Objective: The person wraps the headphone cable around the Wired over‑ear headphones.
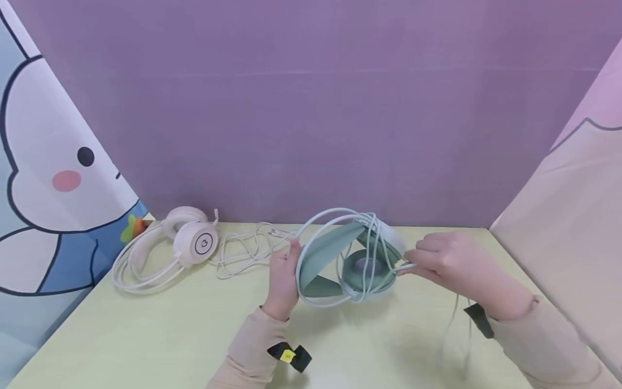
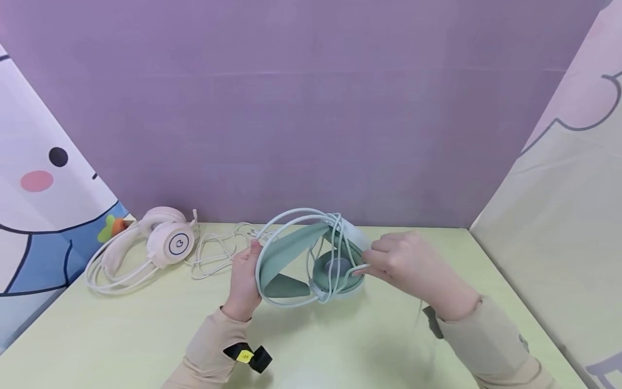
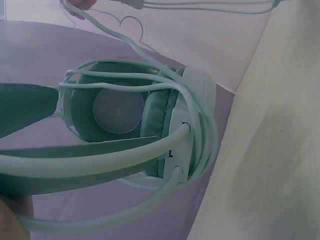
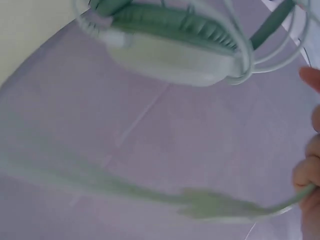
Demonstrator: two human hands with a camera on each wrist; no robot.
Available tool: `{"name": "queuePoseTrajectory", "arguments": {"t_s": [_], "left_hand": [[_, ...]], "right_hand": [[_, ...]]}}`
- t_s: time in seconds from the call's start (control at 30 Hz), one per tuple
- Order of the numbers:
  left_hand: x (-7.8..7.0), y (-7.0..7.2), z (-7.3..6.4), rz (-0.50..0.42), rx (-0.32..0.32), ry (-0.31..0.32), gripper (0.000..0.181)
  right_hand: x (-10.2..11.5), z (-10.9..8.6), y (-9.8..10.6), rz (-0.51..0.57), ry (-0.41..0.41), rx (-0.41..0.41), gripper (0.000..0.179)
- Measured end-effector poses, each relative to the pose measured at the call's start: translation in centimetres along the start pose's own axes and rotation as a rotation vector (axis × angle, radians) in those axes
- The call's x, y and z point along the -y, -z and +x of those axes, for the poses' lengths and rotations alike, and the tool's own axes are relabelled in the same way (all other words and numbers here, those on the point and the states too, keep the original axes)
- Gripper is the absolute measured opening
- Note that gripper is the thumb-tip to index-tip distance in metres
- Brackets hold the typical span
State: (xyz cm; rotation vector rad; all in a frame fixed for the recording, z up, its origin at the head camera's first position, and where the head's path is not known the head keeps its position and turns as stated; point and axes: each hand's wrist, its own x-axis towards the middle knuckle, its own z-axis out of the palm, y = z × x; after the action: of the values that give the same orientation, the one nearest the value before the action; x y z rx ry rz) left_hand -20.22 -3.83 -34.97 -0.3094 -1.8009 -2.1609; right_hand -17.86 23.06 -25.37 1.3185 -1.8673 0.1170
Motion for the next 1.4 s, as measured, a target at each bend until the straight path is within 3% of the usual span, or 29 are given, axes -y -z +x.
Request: {"name": "queuePoseTrajectory", "arguments": {"t_s": [0.13,0.4,0.6,0.77,0.93,1.1,1.23,1.4], "left_hand": [[0.0,-0.1,-0.1,-0.005,0.039,0.003,0.067],[-0.1,0.1,-0.5,0.005,0.137,0.023,0.075],[0.0,0.3,-0.4,-0.054,0.236,0.01,0.07],[0.1,0.7,-0.2,-0.112,0.341,-0.004,0.054],[0.2,0.9,0.0,-0.159,0.406,0.003,0.046],[0.2,0.6,-0.1,-0.177,0.436,0.005,0.046],[0.3,0.4,-0.3,-0.197,0.462,0.043,0.044],[0.3,0.6,-0.5,-0.271,0.485,0.093,0.044]], "right_hand": [[-0.7,0.7,0.8,-0.062,0.001,-0.006,0.049],[-2.3,0.4,1.2,-0.03,-0.048,-0.01,0.055],[-3.0,0.8,1.1,0.013,-0.043,0.065,0.054],[-3.3,1.2,1.2,0.044,-0.084,0.128,0.054],[-3.5,1.0,1.3,0.125,-0.174,0.205,0.048],[-3.6,0.9,1.6,0.241,-0.305,0.342,0.041],[-4.0,0.8,1.6,0.359,-0.398,0.448,0.036],[-4.7,0.6,1.4,0.543,-0.487,0.492,0.029]]}}
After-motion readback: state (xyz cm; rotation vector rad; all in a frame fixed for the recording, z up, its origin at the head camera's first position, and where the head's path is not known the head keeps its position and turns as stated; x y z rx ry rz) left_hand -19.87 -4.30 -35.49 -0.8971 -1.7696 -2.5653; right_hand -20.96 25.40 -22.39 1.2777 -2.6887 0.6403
